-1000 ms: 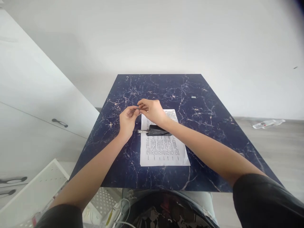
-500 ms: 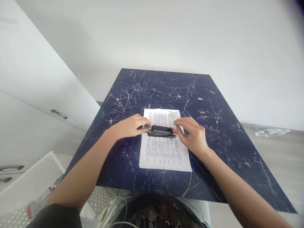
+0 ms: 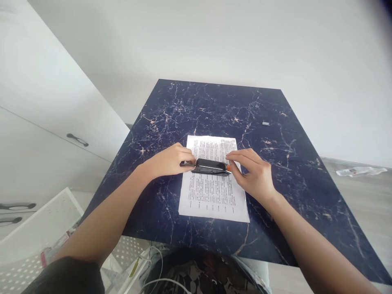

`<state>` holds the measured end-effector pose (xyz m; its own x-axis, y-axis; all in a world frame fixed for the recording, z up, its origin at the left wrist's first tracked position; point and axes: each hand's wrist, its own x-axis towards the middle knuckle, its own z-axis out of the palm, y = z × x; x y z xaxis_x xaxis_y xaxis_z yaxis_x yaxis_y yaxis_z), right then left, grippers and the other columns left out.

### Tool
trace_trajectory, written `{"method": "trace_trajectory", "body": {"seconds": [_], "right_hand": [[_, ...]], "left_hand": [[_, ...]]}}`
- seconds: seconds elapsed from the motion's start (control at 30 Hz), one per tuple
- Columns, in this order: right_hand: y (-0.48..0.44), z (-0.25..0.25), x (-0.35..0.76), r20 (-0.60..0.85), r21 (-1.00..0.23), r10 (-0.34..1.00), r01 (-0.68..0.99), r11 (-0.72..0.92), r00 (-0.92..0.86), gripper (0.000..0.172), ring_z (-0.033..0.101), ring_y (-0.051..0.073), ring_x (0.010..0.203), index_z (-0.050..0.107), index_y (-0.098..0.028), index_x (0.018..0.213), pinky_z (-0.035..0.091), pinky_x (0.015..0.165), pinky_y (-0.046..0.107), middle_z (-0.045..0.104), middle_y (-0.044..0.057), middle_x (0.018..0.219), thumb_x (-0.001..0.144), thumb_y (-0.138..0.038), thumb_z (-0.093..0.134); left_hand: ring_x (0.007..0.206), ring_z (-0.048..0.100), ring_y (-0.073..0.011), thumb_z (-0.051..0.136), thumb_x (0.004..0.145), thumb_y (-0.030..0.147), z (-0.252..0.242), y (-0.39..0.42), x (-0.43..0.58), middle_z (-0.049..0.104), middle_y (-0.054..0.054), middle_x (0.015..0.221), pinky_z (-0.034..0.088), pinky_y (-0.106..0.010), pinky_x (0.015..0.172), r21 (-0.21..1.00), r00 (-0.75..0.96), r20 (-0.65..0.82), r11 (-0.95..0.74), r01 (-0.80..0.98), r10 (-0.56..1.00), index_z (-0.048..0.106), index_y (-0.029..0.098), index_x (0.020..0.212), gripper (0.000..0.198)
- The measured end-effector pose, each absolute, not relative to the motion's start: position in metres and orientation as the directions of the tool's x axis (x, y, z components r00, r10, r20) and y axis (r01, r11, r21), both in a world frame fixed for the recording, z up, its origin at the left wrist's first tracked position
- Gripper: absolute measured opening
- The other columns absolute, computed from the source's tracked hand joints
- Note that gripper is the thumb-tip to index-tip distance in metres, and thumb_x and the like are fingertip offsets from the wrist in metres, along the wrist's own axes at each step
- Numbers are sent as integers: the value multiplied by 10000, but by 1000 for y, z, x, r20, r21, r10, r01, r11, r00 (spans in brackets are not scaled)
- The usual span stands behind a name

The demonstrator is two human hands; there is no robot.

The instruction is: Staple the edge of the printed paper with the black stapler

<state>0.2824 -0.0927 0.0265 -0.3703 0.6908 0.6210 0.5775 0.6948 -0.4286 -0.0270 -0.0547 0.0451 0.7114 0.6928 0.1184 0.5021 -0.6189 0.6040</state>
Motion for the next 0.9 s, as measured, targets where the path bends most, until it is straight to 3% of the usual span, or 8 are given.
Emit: {"method": "trace_trajectory", "body": {"seconds": [0.43, 0.57, 0.63, 0.73, 0.9], "right_hand": [[-93, 23, 281, 578, -439, 693, 552, 709, -431, 359, 738, 265, 993, 760, -312, 1162, 628, 886, 482, 777, 47, 1092, 936, -76, 611], [-90, 26, 283, 554, -475, 718, 549, 688, -422, 264, 741, 270, 1022, 767, -305, 1154, 627, 901, 485, 781, 57, 1090, 972, -159, 643], [-87, 28, 288, 491, -525, 752, 540, 658, -439, 212, 741, 270, 1038, 764, -296, 1169, 630, 898, 473, 783, 62, 1118, 966, -268, 710], [-81, 29, 297, 323, -600, 777, 518, 610, -541, 334, 755, 240, 931, 760, -290, 1204, 645, 814, 421, 789, 59, 1137, 890, -390, 810], [-73, 19, 306, 232, -668, 802, 510, 543, -551, 320, 753, 196, 821, 793, -323, 1167, 640, 806, 390, 804, 1, 1004, 849, -320, 832]], "left_hand": [[891, 728, -244, 697, 925, 341, 42, -54, -24, 791, -52, 971, 489, -519, 1045, 612, 705, 95, -600, 515, 703, 823, 302, 930, 131], [931, 744, -264, 805, 841, 386, 43, -49, -34, 802, -53, 1013, 550, -481, 968, 647, 693, 66, -559, 519, 718, 828, 327, 1025, 195], [940, 757, -271, 878, 756, 395, 47, -44, -44, 807, -44, 1005, 587, -437, 888, 701, 693, 56, -523, 486, 719, 833, 352, 1048, 299], [918, 768, -267, 890, 733, 361, 52, -37, -58, 816, -38, 1005, 610, -407, 835, 778, 712, 18, -457, 432, 702, 844, 371, 1033, 303], [1029, 737, -290, 793, 843, 368, 37, -33, -53, 818, -41, 1068, 555, -492, 988, 751, 731, 7, -487, 447, 682, 833, 393, 1086, 247]]}}
